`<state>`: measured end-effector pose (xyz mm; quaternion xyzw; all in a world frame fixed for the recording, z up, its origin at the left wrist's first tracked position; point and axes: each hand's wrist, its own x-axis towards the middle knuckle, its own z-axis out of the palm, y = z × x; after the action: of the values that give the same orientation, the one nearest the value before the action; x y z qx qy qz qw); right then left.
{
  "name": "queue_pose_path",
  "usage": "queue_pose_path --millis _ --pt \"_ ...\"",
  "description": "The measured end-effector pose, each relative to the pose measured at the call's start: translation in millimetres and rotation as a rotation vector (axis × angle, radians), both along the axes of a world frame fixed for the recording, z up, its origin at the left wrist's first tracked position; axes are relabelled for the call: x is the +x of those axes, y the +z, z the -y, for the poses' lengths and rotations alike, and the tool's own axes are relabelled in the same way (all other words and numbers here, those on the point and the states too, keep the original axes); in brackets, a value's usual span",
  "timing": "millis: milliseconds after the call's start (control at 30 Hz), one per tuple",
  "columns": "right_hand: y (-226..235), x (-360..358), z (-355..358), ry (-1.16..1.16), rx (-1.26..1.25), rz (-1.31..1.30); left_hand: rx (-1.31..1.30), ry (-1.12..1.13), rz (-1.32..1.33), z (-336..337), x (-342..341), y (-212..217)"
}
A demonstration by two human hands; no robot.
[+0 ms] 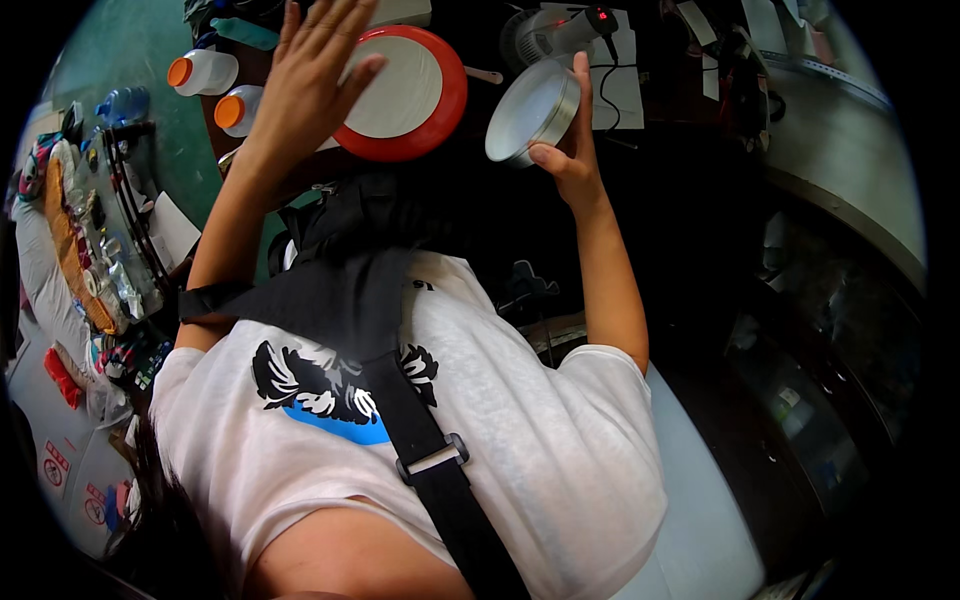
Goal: The person handles a red plastic container, places a white circular insert inside, and uses a heat gun to warm the rim. They then press the insert into place and trim excess material from the rim with a small blade.
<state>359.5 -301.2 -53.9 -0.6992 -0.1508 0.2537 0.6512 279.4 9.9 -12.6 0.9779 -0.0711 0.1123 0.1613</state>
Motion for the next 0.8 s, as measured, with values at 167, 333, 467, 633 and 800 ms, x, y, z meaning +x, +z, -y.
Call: queue_pose_path --millis 167,333,467,633,800 --pt "-7.3 12.1 -7.0 0.011 0.038 -0.04 0.049 -0.032 -0.086 7.0 5.4 -30.2" --pt "-17.7 25.6 -11.5 0.048 0.051 -0.016 0.028 0.05 -0.02 15.0 -4.4 -69.4" --pt "-21.7 31.9 -15.2 0.073 0.047 -0.021 -0.108 0.053 -0.016 11.4 -7.5 -82.7" --pt "-23.6 33.4 -21.1 0.063 0.053 -0.01 -0.328 0.118 0.143 -5.2 -19.4 -97.1" --pt "-26.4 35.9 -24.7 0.1 0.051 -0.013 -0.336 0.122 0.048 -9.5 -36.1 -112.7"
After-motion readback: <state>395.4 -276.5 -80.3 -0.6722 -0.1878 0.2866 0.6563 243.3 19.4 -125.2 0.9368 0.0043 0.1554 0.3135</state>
